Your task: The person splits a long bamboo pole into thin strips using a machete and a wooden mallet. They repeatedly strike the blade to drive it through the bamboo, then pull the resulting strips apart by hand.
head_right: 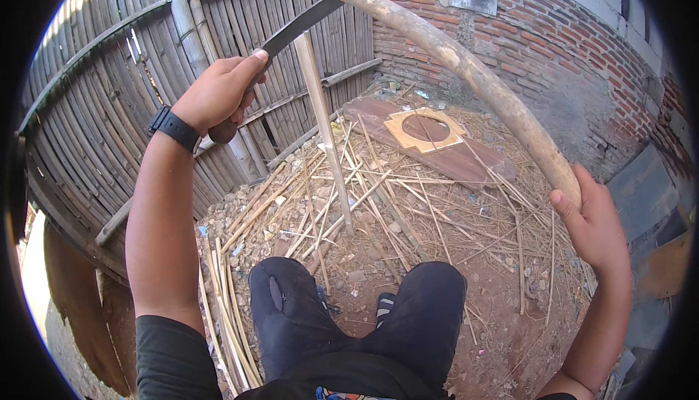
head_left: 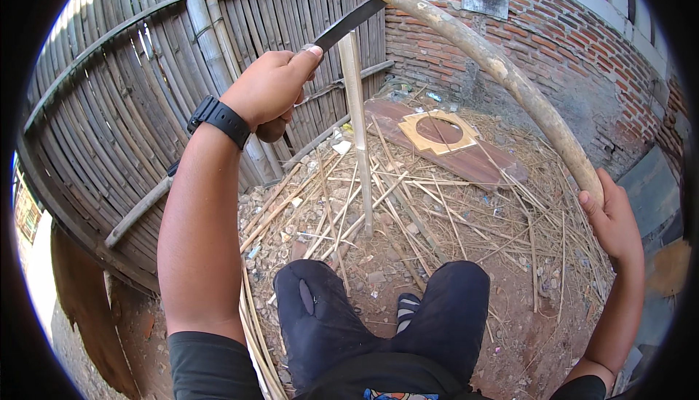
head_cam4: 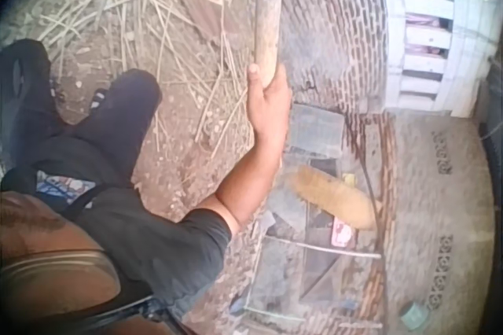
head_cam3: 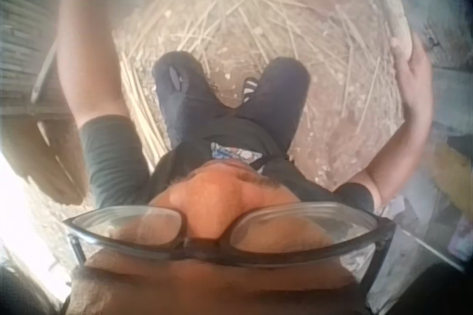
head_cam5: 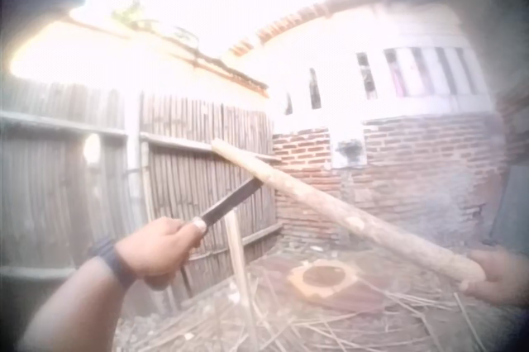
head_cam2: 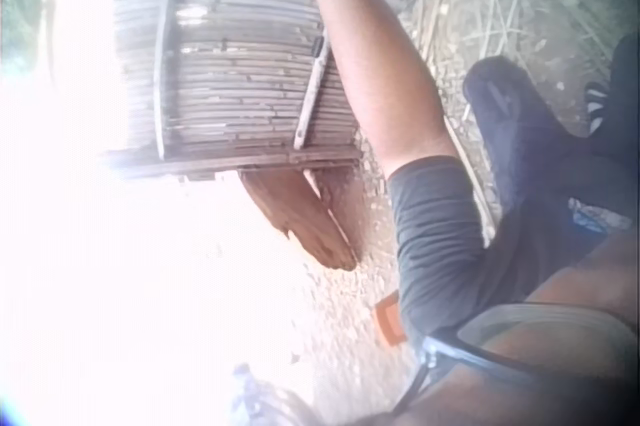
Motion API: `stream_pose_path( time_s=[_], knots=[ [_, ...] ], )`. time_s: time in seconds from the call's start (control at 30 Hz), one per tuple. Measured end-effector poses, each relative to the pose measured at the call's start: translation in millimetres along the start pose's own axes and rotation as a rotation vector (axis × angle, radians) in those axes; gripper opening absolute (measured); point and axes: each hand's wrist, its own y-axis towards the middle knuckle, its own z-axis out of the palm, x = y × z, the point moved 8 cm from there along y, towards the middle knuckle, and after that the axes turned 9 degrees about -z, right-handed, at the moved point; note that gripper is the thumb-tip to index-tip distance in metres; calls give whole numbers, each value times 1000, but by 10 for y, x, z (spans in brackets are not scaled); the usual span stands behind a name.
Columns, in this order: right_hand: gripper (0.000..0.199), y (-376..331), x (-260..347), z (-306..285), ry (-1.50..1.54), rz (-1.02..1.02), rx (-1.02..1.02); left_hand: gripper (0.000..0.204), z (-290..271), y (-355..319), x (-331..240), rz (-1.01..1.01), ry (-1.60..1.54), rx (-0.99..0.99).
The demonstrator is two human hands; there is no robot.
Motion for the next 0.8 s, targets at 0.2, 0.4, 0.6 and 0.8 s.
stream_pose_path(
  time_s=[0.2,0.4,0.6,0.8],
  knots=[
    [50,8,-45,-135,15,-35,-171,51,31,-53,37,-21,-82,39],
    [46,78,-99,-493,191,-75,-540,51,80,-64,27,-12,-88,78],
    [46,162,109,-17,90,-11,-163,51,75,-94,32,-25,-143,114],
    [47,145,147,95,32,-26,-40,53,-6,-78,36,3,36,6]
  ],
)
